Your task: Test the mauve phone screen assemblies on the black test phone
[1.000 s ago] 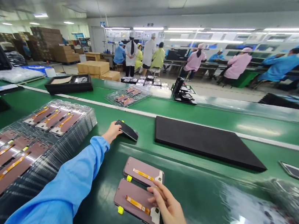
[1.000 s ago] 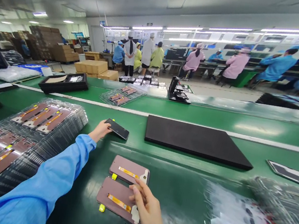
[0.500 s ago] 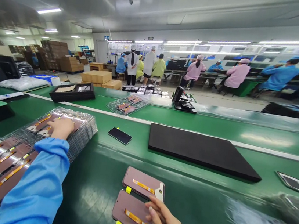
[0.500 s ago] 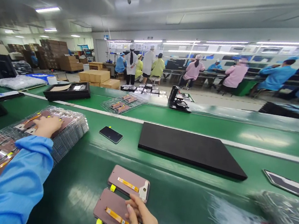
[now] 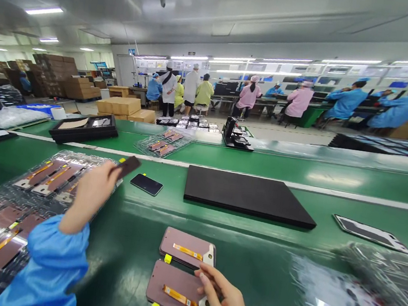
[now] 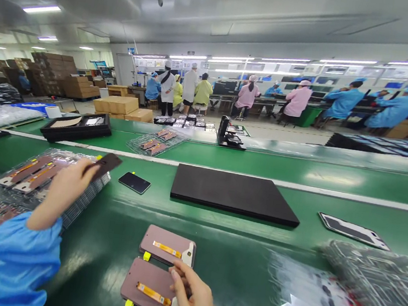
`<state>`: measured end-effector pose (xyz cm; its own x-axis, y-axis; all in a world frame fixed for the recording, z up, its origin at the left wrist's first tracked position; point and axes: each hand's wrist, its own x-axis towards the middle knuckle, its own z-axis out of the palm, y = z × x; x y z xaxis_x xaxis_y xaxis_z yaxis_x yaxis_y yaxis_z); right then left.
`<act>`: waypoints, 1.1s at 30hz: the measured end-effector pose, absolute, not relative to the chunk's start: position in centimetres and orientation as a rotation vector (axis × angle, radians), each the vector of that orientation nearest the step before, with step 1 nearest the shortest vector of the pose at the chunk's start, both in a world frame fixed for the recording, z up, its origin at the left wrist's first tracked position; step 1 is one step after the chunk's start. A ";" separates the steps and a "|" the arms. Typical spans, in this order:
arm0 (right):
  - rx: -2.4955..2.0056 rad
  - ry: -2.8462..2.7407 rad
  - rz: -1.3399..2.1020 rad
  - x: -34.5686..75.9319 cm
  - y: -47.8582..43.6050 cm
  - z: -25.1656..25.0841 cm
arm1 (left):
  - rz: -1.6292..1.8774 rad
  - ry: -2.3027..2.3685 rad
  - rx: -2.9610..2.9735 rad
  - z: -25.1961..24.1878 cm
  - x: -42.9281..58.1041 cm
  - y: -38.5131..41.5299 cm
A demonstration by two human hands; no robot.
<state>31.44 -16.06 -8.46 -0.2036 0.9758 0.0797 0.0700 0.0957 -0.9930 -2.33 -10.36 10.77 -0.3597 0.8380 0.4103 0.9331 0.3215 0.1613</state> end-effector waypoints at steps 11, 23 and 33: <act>-1.161 -1.216 1.134 33.9 -14.9 -7.1 | -2.466 -2.580 -2.967 -4.0 15.2 -17.3; -1.054 -1.687 0.100 32.9 -16.1 -6.3 | -2.756 -2.525 -2.664 -5.5 16.1 -18.0; -0.969 -1.550 0.895 32.9 -15.9 -4.6 | -2.512 -2.588 -2.917 -5.2 15.6 -17.4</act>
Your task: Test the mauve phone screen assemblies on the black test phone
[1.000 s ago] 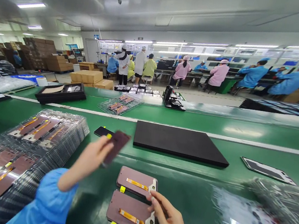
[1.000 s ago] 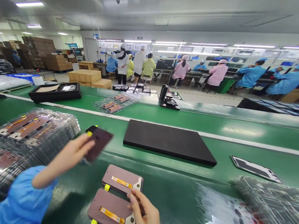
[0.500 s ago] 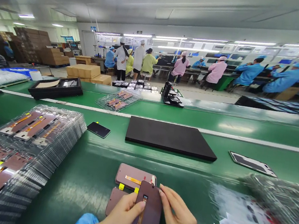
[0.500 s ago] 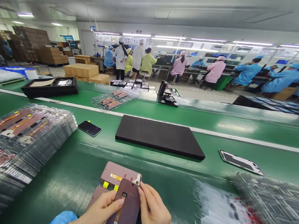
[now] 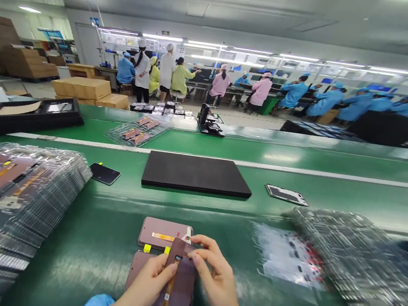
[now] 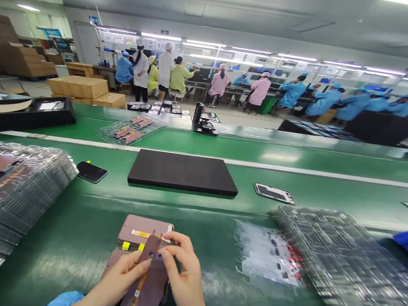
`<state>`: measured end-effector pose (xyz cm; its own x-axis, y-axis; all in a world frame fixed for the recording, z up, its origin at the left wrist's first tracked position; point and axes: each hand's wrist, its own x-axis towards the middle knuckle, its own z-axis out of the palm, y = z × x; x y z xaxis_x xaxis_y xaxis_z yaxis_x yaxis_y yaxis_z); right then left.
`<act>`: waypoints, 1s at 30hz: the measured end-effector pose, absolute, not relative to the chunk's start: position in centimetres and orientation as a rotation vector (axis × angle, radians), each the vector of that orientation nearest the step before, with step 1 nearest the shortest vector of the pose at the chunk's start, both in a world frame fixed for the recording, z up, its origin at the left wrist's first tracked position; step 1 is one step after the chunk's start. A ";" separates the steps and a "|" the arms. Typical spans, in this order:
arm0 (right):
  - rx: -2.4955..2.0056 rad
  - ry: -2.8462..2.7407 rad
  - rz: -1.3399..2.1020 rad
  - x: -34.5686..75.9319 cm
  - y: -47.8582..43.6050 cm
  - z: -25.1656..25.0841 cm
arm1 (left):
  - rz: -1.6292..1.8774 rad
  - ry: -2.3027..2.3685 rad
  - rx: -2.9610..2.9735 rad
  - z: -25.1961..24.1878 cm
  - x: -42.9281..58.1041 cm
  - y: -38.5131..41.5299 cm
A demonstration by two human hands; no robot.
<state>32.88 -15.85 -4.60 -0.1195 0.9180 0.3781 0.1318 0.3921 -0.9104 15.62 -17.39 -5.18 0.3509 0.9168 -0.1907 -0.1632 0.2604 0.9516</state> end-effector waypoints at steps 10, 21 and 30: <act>-1.034 -1.705 0.581 32.9 -14.6 -5.5 | 0.721 0.952 1.249 -5.7 15.5 -18.1; -0.755 -2.006 -0.194 30.6 -18.3 -3.6 | 0.889 0.974 1.048 -4.4 16.1 -17.8; -0.780 -1.990 -0.060 30.7 -18.0 -3.9 | 0.684 0.648 0.388 -3.2 15.0 -16.9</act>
<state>30.72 -17.96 -3.95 -0.3333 0.4982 0.8005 0.5458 0.7942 -0.2670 15.00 -16.88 -3.16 0.5933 0.6868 -0.4198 -0.4564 0.7166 0.5275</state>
